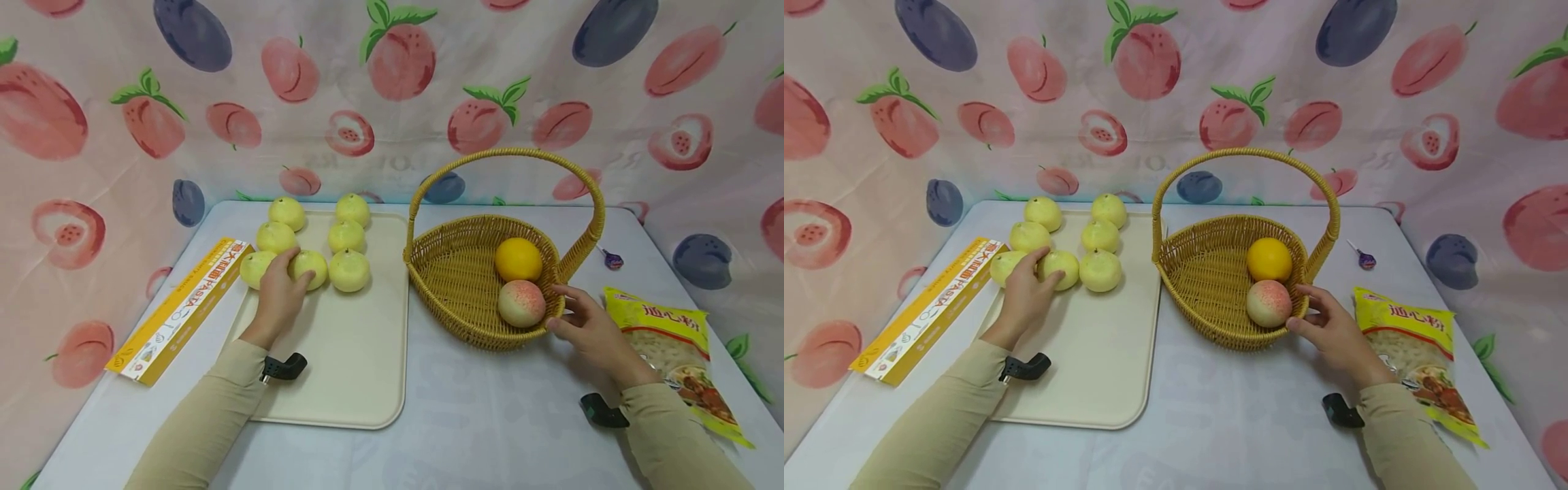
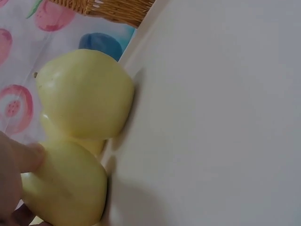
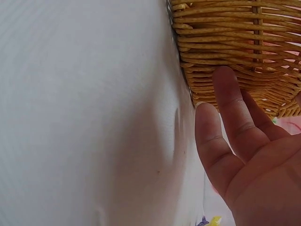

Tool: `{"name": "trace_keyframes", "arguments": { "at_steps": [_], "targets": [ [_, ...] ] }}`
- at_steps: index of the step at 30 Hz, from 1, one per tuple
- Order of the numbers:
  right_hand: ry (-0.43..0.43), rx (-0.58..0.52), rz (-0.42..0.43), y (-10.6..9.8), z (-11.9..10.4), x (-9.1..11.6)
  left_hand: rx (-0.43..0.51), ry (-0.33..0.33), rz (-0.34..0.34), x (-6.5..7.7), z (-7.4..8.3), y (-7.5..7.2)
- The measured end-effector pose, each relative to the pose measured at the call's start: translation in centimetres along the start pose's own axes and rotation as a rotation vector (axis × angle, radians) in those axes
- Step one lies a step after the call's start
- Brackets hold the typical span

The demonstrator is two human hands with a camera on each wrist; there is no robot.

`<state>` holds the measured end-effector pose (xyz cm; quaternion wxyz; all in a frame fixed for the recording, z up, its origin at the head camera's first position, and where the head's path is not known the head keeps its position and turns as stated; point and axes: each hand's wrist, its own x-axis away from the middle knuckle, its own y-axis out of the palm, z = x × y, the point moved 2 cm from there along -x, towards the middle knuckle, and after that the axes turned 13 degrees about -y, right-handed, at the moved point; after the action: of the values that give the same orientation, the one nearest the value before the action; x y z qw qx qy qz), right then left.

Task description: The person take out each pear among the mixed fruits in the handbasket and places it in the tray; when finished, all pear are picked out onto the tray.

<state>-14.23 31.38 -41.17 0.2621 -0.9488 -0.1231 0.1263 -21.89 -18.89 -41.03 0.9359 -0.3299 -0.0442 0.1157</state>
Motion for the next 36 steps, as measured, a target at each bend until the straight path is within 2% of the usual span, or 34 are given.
{"name": "trace_keyframes", "arguments": {
  "at_steps": [22, 36],
  "targets": [
    [-0.004, -0.013, 0.008, 0.09, -0.03, -0.04, 0.020, -0.023, 0.039, -0.53, 0.45, 0.31],
    [0.037, -0.008, -0.011, -0.01, -0.13, -0.08, -0.004, 0.006, 0.046, -0.56, 0.58, 0.03]
  ]
}}
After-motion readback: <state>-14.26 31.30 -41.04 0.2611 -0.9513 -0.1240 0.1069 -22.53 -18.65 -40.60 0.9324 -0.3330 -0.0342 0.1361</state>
